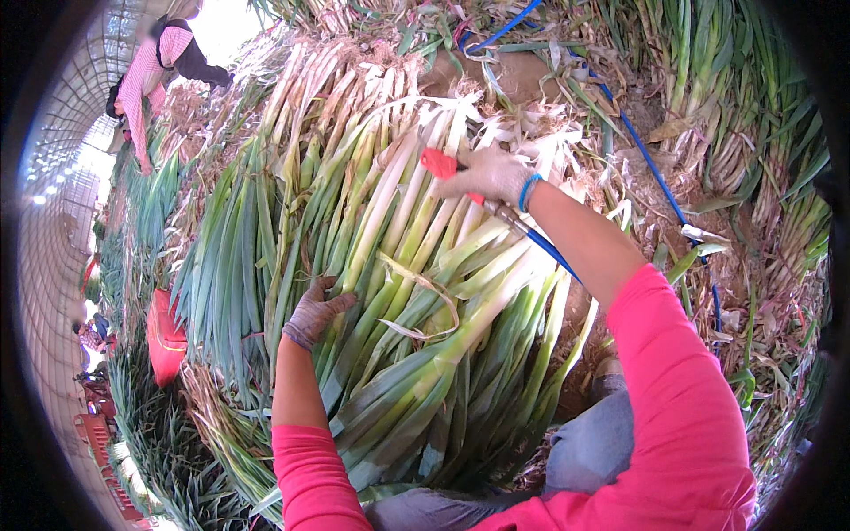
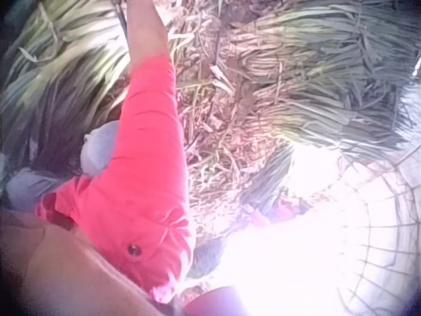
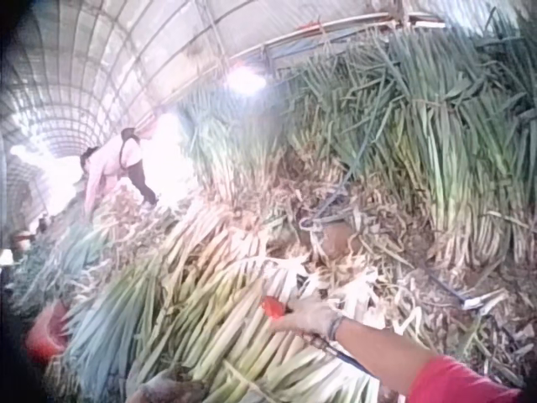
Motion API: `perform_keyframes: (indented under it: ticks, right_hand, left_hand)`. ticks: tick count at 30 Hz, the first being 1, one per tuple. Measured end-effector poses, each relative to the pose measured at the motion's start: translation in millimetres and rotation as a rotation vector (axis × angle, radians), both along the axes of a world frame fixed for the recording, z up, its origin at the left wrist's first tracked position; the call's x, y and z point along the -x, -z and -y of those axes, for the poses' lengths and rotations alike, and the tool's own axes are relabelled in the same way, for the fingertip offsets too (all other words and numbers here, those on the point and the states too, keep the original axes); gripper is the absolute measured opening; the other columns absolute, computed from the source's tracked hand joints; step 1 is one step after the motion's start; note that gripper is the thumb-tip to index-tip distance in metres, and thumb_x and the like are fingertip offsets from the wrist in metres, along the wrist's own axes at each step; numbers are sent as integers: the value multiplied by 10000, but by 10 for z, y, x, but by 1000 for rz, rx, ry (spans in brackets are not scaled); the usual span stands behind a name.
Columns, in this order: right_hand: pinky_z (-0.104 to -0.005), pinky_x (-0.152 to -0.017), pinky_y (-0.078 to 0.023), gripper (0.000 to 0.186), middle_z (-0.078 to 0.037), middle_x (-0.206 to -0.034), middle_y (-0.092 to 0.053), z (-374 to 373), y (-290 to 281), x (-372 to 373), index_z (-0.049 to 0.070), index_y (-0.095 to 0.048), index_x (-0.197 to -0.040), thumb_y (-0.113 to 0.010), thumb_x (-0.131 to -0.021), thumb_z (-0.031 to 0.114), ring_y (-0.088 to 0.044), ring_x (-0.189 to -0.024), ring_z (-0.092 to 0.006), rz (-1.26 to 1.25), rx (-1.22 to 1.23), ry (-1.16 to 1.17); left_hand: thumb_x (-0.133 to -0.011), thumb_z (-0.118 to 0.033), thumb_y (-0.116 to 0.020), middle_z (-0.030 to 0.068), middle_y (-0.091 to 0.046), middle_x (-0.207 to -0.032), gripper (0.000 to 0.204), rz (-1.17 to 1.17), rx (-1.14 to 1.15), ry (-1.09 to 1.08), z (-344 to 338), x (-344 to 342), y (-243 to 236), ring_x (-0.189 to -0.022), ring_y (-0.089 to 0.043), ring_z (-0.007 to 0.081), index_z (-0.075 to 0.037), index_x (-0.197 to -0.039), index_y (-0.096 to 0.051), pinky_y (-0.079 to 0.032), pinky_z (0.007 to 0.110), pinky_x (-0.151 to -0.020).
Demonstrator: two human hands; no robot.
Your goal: The person trims the outer leaves and tips of harvested leek-like vegetables using red-handled shears. They gather the trimmed stalks into a bundle and continue cutting while squatting in a greenhouse.
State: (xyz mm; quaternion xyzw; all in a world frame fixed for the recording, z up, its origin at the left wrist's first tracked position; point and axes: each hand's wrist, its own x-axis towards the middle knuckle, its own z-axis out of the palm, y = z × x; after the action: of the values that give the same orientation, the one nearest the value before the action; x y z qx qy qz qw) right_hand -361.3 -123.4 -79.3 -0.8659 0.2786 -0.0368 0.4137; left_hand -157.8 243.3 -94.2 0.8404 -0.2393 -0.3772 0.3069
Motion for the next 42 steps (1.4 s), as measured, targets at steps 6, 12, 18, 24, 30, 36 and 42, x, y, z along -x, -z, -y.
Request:
perform_keyframes:
  ticks: [6,12,18,24,30,36,42]
  right_hand:
    - [-413,-869,-526,761,-244,-985,-695,-83,-167,215,76,-657,-1196,-712,-653,606,-690,-930,-352,-227,-24,-37]
    - [-418,-865,-526,727,-226,-1021,-698,-61,-223,533,45,-643,-1202,-716,-702,568,-693,-946,-335,-137,34,-6]
    - [-422,-913,-534,768,-207,-1008,-707,-624,-514,469,90,-545,-1350,-663,-743,546,-691,-942,-363,-278,93,-159]
    - [-439,-878,-525,714,-221,-1035,-690,-743,-300,372,94,-564,-1292,-704,-722,501,-674,-970,-378,-194,3,-149]
    - [-393,-825,-544,807,-162,-1015,-691,-734,-85,437,102,-505,-1386,-762,-721,479,-691,-882,-310,-168,34,-104]
    - [-431,-891,-523,805,-238,-1064,-668,-815,-268,354,72,-496,-1367,-720,-740,524,-666,-989,-370,-186,36,-140]
    - [-433,-935,-502,848,-252,-1142,-640,-796,-222,394,44,-439,-1417,-706,-748,491,-634,-1069,-374,-243,109,-135]
  left_hand:
    - [-799,-185,-826,107,-599,-1247,710,-253,109,-77,-48,-42,111,-1111,-570,182,36,-1374,-472,-444,321,-978]
    - [-821,-78,-792,18,-628,-1091,483,-27,87,280,43,575,-197,-997,-568,128,-17,-1251,-579,-478,300,-891]
    - [-870,-367,-734,158,-713,-980,433,118,-266,424,500,758,-990,-935,-695,274,-43,-1149,-666,-538,381,-852]
    - [-892,-425,-655,190,-610,-1288,509,947,-47,74,754,-354,-591,-1140,-605,371,-107,-1286,-606,-489,435,-954]
    - [-720,-655,-718,231,-542,-1374,1052,751,-391,-154,964,-817,25,-1263,-528,388,-66,-1504,-337,-427,429,-1059]
    - [-896,-379,-642,260,-676,-1019,444,696,-65,108,621,-849,254,-932,-656,410,-37,-1178,-609,-504,477,-815]
    - [-921,-331,-613,256,-641,-822,336,639,-173,585,409,268,-585,-798,-639,434,-10,-1020,-622,-512,492,-716]
